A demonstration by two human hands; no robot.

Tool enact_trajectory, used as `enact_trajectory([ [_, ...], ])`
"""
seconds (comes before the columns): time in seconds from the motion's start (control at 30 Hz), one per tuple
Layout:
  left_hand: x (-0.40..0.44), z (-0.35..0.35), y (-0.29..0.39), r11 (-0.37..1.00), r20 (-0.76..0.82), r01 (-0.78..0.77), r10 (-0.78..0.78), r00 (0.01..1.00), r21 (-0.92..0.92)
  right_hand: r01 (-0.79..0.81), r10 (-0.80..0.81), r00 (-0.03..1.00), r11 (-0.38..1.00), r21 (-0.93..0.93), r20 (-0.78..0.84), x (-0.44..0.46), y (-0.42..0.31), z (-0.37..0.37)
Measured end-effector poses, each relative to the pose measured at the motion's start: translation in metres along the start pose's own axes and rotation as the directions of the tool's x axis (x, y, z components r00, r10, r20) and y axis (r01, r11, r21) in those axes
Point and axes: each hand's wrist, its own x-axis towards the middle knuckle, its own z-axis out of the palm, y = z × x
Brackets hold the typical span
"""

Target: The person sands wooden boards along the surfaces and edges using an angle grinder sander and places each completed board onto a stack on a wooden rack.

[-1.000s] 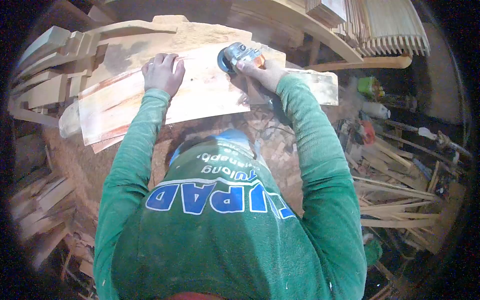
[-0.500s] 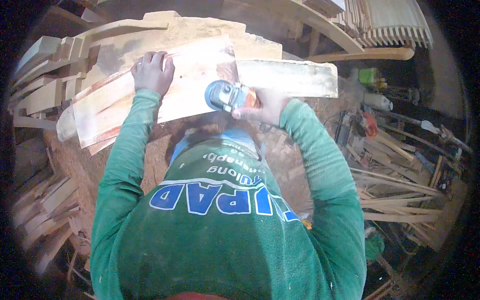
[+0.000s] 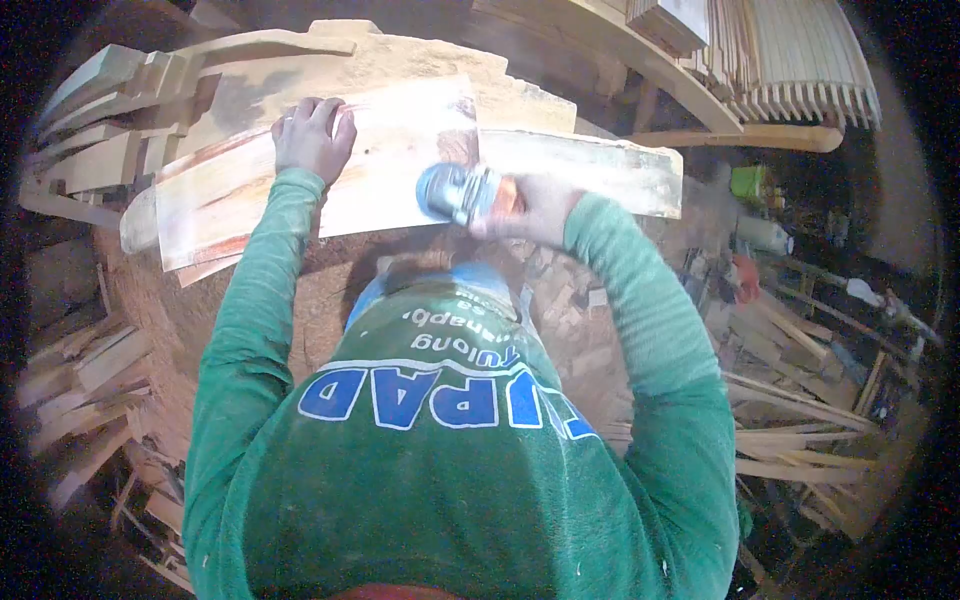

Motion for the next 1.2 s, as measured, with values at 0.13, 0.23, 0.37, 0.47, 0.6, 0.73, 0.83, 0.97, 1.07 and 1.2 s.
enact_trajectory([
  [0.13,-0.001,-0.001,0.002,1.000,0.016,0.008,-0.008,1.000,0.002,0.023,-0.020,0.999,0.998,-0.066,0.049,0.007,0.000,-0.006],
  [0.23,-0.005,0.000,0.003,1.000,-0.075,0.027,-0.026,0.997,0.011,-0.127,0.124,0.992,0.984,-0.121,-0.027,0.044,0.012,-0.035],
  [0.37,-0.015,0.003,0.007,0.985,-0.132,0.131,-0.117,0.984,0.108,-0.279,0.278,0.960,0.956,-0.086,-0.024,0.085,0.025,-0.078],
  [0.47,-0.038,0.009,0.007,0.965,-0.109,0.223,-0.209,0.972,0.136,-0.110,0.109,0.993,0.993,-0.042,-0.045,0.072,0.041,-0.062],
  [0.6,-0.094,-0.004,0.015,0.948,0.008,0.236,-0.244,0.970,0.215,0.159,-0.143,0.970,0.985,-0.066,0.196,0.021,0.037,-0.033],
  [0.73,-0.125,-0.006,0.036,0.937,0.065,0.218,-0.245,0.967,0.273,0.029,0.059,0.958,0.953,-0.302,0.280,0.022,0.024,-0.051],
  [0.83,-0.136,0.003,0.069,0.948,0.145,0.113,-0.162,0.976,0.296,0.013,0.031,0.992,0.944,-0.331,0.125,0.069,0.065,-0.072],
  [0.97,-0.145,0.000,0.155,0.987,0.356,-0.141,0.157,0.921,-0.072,-0.242,0.245,0.953,0.970,0.034,-0.180,0.085,0.082,-0.110],
  [1.07,-0.141,0.029,0.162,0.741,0.257,-0.643,0.671,0.696,-0.195,-0.112,0.192,0.924,0.963,0.245,-0.330,0.074,0.127,-0.106],
  [1.2,-0.118,0.001,0.166,0.930,0.285,-0.338,0.367,0.886,-0.147,-0.017,0.250,0.885,0.861,0.509,-0.393,0.027,0.178,-0.083],
])
